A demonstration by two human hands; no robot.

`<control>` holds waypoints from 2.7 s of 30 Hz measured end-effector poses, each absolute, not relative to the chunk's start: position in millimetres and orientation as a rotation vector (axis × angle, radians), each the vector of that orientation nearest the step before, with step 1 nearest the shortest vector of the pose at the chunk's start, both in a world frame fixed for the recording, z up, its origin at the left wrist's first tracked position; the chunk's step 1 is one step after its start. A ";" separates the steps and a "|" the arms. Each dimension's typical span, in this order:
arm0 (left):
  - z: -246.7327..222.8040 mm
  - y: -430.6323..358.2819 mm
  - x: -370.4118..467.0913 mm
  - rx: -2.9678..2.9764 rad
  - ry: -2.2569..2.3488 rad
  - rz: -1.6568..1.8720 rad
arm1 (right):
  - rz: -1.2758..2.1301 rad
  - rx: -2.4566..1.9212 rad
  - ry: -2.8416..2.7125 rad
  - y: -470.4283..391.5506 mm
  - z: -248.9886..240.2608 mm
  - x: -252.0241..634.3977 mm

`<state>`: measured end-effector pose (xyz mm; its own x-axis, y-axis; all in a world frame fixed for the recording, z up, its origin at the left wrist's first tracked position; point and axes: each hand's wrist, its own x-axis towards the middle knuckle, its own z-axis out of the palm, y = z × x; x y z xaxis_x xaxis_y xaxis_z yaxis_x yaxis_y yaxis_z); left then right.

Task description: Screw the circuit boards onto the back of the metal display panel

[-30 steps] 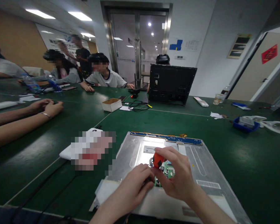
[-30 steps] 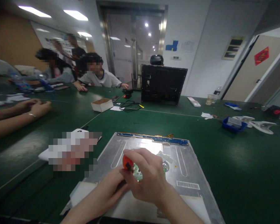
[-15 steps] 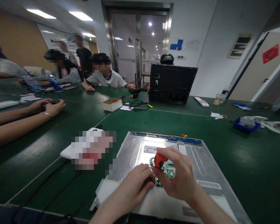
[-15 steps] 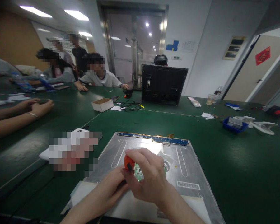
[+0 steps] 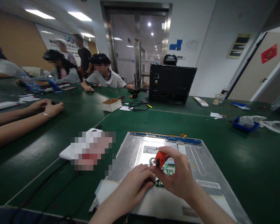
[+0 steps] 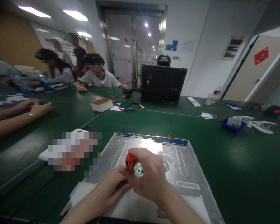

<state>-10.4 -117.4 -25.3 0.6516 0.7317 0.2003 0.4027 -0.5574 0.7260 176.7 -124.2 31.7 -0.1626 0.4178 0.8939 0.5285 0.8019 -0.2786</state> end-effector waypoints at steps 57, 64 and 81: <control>44.4 -57.8 24.1 2.532 1.432 0.170 | 0.984 -1.318 -0.874 -62.7 7.6 315.0; 36.7 -19.4 48.6 2.527 1.483 -0.101 | 1.068 -1.280 -0.792 -54.3 -0.8 318.1; 54.6 -18.4 98.7 2.574 0.850 0.261 | 0.993 -1.170 -0.735 -65.0 0.7 326.6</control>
<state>98.7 -18.4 54.6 0.7959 0.6037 0.0467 0.5259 -0.7274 0.4409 326.6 -65.0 0.7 0.4040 0.9144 -0.0256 -0.2428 0.0802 -0.9668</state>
